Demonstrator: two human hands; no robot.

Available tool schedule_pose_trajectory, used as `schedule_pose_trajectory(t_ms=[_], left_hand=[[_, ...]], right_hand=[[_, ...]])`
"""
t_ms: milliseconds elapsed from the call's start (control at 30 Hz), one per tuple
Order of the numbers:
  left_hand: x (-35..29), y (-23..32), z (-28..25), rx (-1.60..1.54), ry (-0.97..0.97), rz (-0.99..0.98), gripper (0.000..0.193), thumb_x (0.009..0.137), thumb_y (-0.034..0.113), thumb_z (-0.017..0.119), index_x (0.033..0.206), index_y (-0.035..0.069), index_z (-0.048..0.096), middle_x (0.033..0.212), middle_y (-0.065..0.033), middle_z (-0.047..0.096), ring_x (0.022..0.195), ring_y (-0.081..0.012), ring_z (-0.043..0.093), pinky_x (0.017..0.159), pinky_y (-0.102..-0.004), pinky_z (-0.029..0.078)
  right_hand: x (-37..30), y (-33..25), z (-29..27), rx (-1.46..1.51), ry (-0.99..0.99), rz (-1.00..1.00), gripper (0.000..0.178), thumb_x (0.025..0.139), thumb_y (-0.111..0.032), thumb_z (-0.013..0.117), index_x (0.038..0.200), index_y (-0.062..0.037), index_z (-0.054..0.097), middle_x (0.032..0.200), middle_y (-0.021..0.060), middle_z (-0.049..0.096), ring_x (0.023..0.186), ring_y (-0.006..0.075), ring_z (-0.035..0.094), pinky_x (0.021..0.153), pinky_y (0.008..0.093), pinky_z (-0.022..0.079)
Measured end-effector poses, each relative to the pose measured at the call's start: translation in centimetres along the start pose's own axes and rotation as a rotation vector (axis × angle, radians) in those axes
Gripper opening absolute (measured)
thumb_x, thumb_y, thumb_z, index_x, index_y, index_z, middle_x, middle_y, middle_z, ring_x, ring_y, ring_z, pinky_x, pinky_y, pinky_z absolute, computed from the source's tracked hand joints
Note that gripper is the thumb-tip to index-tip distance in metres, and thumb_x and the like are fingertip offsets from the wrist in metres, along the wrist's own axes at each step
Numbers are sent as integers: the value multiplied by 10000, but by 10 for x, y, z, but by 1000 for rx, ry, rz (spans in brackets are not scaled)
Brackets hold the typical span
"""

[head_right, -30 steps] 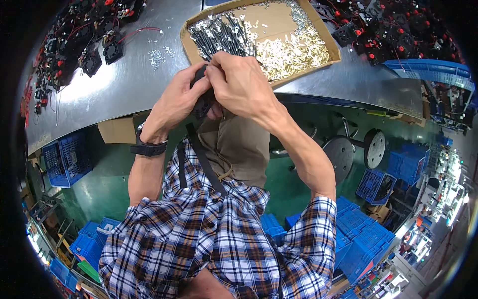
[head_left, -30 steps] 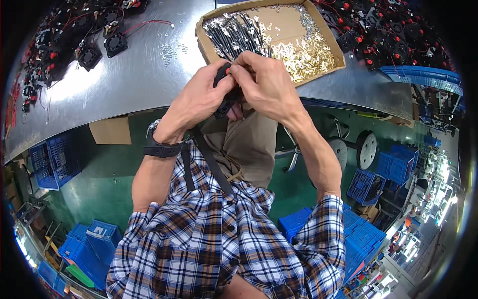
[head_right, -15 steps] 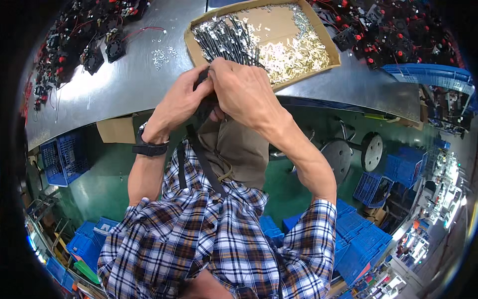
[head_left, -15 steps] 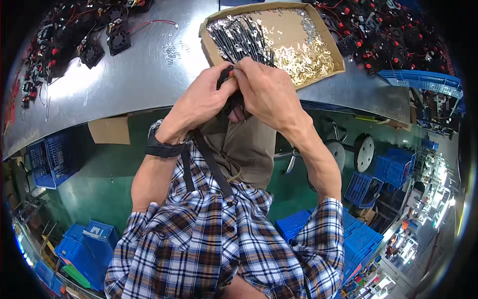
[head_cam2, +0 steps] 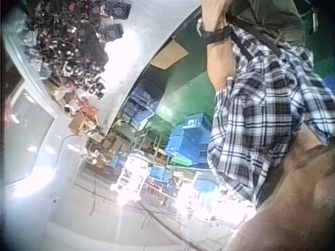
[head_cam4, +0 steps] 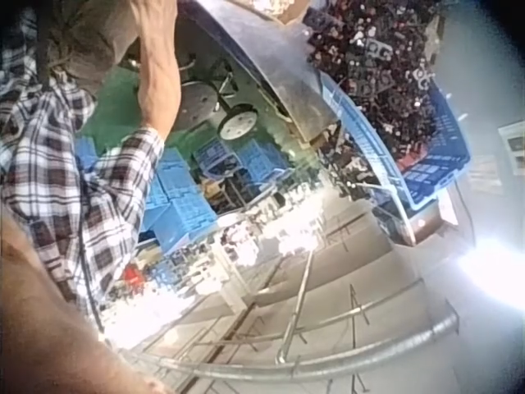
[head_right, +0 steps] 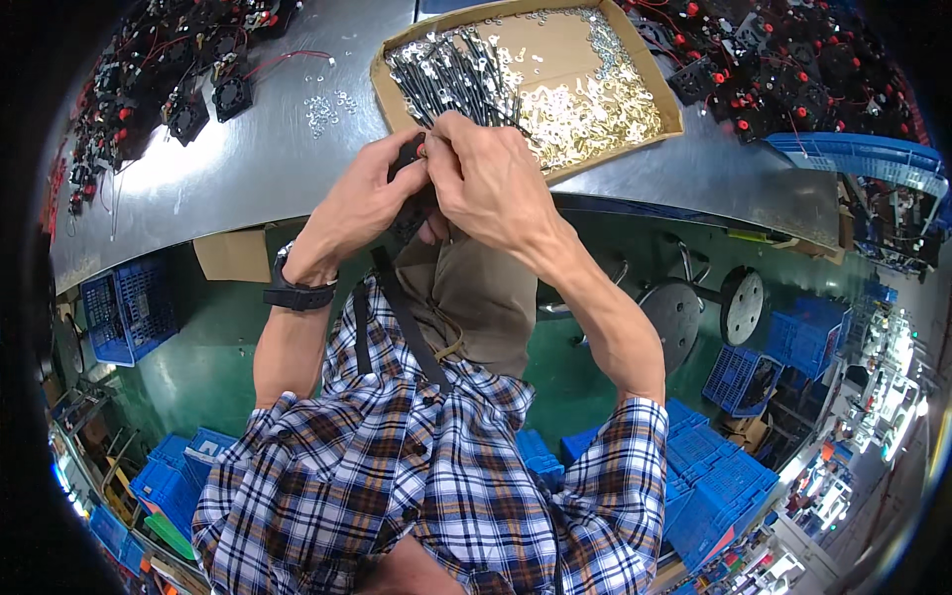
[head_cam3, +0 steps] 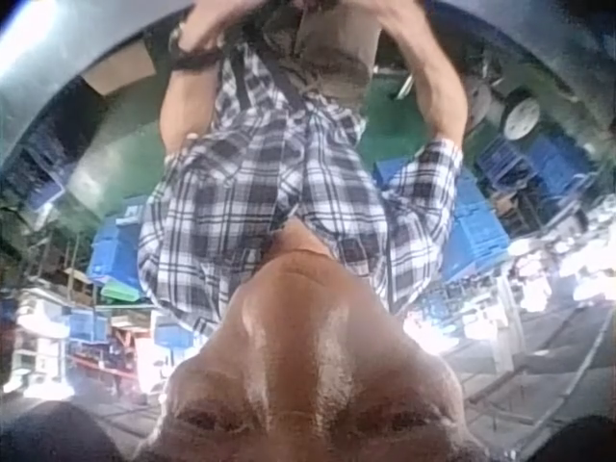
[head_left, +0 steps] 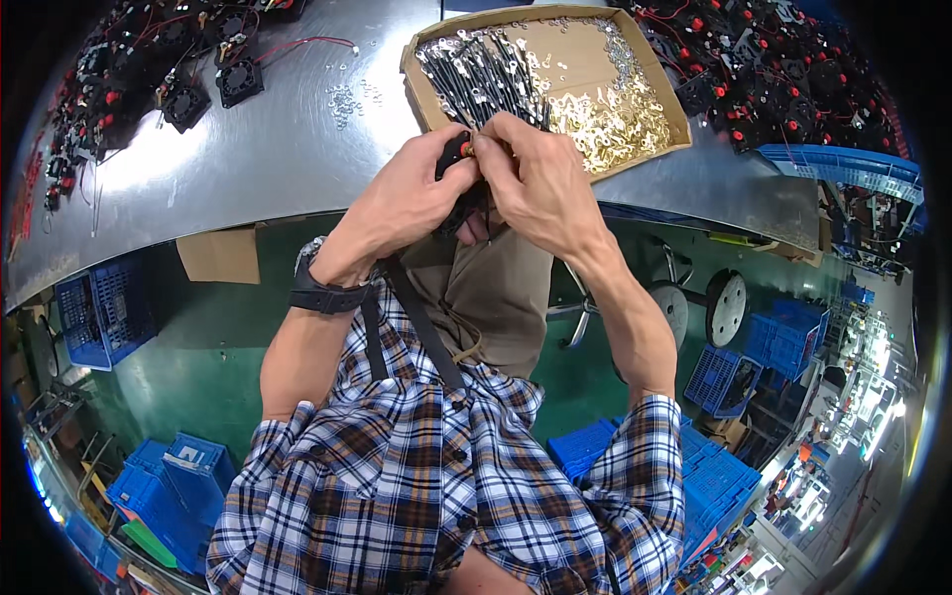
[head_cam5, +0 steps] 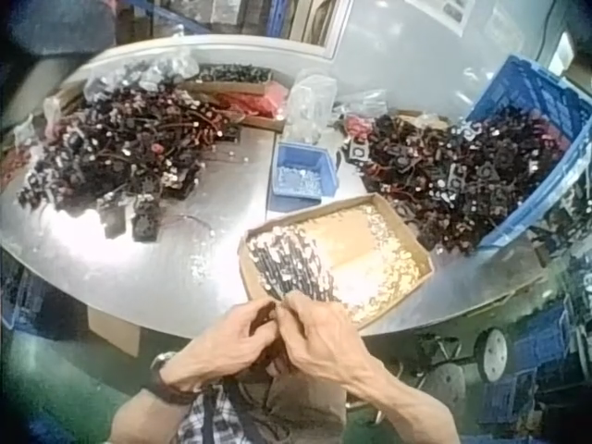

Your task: Assembling small electronic components with wires and pins at a workstation.

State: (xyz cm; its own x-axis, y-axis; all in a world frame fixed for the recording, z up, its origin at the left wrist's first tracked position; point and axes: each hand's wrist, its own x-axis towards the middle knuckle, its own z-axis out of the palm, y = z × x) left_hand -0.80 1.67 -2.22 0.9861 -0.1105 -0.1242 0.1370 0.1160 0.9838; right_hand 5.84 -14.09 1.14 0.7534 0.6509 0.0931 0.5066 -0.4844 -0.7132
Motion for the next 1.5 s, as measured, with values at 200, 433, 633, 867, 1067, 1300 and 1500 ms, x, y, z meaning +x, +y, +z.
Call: schedule_pose_trajectory(t_ms=[200, 433, 633, 867, 1067, 1300, 1500], left_hand=[[2, -11, -3, 154, 26, 135, 230, 1020, 104, 473, 1152, -66, 553, 891, -105, 682, 681, -170, 702, 593, -296, 568], [-1, -3, 0, 13, -15, 29, 233, 1046, 135, 467, 1129, -66, 550, 880, -106, 680, 662, -167, 697, 584, -297, 566], [-1, -3, 0, 23, -11, 37, 232, 1032, 136, 482, 1121, -66, 556, 858, -103, 681, 649, -158, 690, 587, -297, 561], [4, -15, -7, 206, 73, 220, 213, 991, 103, 515, 1113, -67, 558, 849, -102, 673, 659, -156, 689, 596, -300, 559], [-2, 4, -4, -60, -66, -93, 212, 934, 28, 555, 1120, -72, 537, 869, -108, 673, 679, -157, 678, 611, -305, 554], [0, 0, -2, -43, -68, -87, 217, 938, 37, 560, 1122, -77, 537, 866, -118, 681, 684, -160, 678, 628, -309, 554], [0, 1, -2, 26, -68, -28, 227, 945, 47, 558, 1133, -79, 537, 870, -135, 688, 687, -182, 698, 641, -319, 559]], right_hand=[[-8, -2, 12, 102, 99, 127, 200, 965, -144, 615, 897, 41, 649, 596, 95, 608, 524, 117, 557, 507, 308, 453], [-10, -6, 9, 201, 87, 196, 199, 959, -144, 634, 888, 39, 665, 601, 41, 595, 550, 59, 532, 488, 269, 433], [-11, 3, 11, 104, 146, 3, 140, 948, -116, 664, 936, 22, 685, 648, 107, 656, 544, 146, 622, 505, 303, 479], [-9, -2, 5, -417, 41, -325, 92, 919, -79, 645, 990, -21, 653, 779, 151, 708, 605, 332, 676, 517, 401, 510], [-4, 2, -8, -418, -47, -392, 109, 914, -101, 655, 999, -36, 632, 766, 138, 685, 593, 329, 665, 518, 415, 507], [-5, -2, -8, -633, -56, -436, 125, 881, -101, 657, 969, -25, 609, 712, 125, 662, 591, 296, 676, 517, 410, 512], [2, -4, -12, -734, -86, -482, 158, 822, -103, 672, 940, -30, 596, 689, 98, 626, 588, 275, 675, 508, 392, 509]])
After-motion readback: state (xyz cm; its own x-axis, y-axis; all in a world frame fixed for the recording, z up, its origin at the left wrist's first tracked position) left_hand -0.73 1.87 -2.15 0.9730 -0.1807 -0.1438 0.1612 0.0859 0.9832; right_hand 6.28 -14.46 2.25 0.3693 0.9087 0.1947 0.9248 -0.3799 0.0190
